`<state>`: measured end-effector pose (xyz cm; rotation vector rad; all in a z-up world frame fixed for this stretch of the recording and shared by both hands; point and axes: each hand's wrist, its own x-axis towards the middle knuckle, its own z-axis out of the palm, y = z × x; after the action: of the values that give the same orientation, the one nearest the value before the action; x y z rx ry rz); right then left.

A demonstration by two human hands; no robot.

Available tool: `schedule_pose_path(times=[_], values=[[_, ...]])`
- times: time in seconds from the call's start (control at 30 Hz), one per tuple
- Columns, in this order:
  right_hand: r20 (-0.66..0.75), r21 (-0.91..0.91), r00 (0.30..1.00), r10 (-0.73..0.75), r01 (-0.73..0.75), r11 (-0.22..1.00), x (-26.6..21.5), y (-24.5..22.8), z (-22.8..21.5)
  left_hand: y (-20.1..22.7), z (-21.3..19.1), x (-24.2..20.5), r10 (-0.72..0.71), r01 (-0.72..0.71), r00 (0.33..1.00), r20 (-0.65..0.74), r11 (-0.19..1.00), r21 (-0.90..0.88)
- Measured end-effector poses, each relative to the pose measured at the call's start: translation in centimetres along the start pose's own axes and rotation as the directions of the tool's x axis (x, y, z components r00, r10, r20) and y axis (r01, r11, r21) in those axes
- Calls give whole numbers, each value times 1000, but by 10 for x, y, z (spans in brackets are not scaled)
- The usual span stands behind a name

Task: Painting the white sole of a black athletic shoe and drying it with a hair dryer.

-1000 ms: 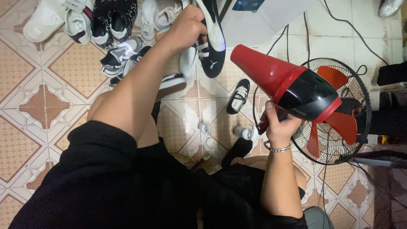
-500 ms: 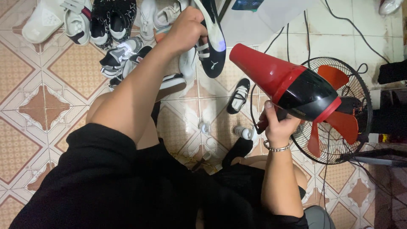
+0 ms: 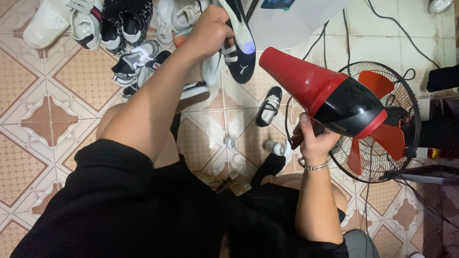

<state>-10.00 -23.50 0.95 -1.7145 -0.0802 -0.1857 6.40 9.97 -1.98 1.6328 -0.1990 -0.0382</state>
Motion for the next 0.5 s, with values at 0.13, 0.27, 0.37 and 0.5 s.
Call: schedule_pose_path(times=[0.13,0.27,0.37,0.5], values=[[-13,10,1000,-5,5,1000,1,-3,3,-2,0,1,8,-8,1000,-3,1000,-30],[-24,22,1000,-18,19,1000,0,6,1,-3,-1,1,56,-56,998,-3,997,-45],[-28,12,999,-32,32,999,1,8,0,-8,-1,4,57,-56,998,13,996,-71],[-38,-4,999,-22,22,1000,2,-2,5,-7,-1,3,61,-58,997,35,994,-96]])
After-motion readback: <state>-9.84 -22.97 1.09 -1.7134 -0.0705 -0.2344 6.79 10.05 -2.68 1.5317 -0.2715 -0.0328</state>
